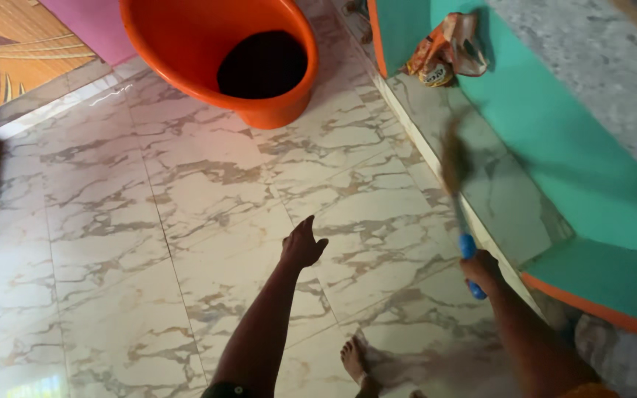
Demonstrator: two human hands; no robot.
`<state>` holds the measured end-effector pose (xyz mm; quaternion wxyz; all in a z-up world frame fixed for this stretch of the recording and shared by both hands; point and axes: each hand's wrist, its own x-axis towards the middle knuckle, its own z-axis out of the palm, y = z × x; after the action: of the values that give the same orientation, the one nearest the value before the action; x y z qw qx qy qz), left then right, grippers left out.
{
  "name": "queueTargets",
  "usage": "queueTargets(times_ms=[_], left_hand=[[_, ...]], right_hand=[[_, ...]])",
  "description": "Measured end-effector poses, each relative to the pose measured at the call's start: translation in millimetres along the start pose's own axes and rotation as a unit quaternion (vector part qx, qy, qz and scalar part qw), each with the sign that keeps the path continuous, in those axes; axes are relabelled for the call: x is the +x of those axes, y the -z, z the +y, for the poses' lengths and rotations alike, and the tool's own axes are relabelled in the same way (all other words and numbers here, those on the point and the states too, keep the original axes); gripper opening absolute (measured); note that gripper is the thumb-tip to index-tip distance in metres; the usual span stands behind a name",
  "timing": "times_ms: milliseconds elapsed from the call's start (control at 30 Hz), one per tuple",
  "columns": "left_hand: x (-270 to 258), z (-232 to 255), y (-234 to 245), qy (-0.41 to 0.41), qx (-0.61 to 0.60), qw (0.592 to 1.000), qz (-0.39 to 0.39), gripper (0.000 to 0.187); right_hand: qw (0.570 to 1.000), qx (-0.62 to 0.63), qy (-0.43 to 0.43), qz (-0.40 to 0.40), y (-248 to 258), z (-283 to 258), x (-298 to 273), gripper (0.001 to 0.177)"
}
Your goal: The person sweeps inside and around a large orange basin using a broom and then places a checkered cloth inside the basin, smoothing it by hand.
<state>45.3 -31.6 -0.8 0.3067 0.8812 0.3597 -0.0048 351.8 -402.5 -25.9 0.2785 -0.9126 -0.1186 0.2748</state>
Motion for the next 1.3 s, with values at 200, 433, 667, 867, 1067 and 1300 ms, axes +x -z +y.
queueTargets(times_ms=[200, 433, 667, 867, 1067, 1300], left_hand=[[48.1, -10.7, 20.8, -0.017, -0.006, 1.000, 0.003, 0.084], [75.2, -30.6, 28.2, -0.025, -0.012, 1.000, -0.012, 0.085], [85.5, -30.1, 11.8, -0.017, -0.018, 0.999, -0.025, 0.084], [97.6, -10.8, 10.2, -0.015, -0.016, 0.999, -0.031, 0.084], [105.2, -3.5, 10.7, 0.004, -0.016, 1.000, -0.009, 0.084], [130.6, 28.3, 3.5, 0.077, -0.044, 0.996, -0.009, 0.084]], right_hand=[[0.995, -0.094, 0.031, 0.012, 2.3, -54.2, 22.6, 0.032], [0.992, -0.036, 0.007, 0.123, -9.9, -56.3, 51.0, 0.040], [0.989, -0.146, -0.015, 0.029, -20.1, -97.4, 102.4, 0.029], [0.965, -0.223, 0.114, 0.082, 7.3, -87.2, 108.5, 0.034], [0.985, -0.149, 0.067, 0.061, 9.5, -106.6, 169.9, 0.037], [0.955, -0.192, 0.223, -0.016, 11.8, -129.9, 220.0, 0.031]])
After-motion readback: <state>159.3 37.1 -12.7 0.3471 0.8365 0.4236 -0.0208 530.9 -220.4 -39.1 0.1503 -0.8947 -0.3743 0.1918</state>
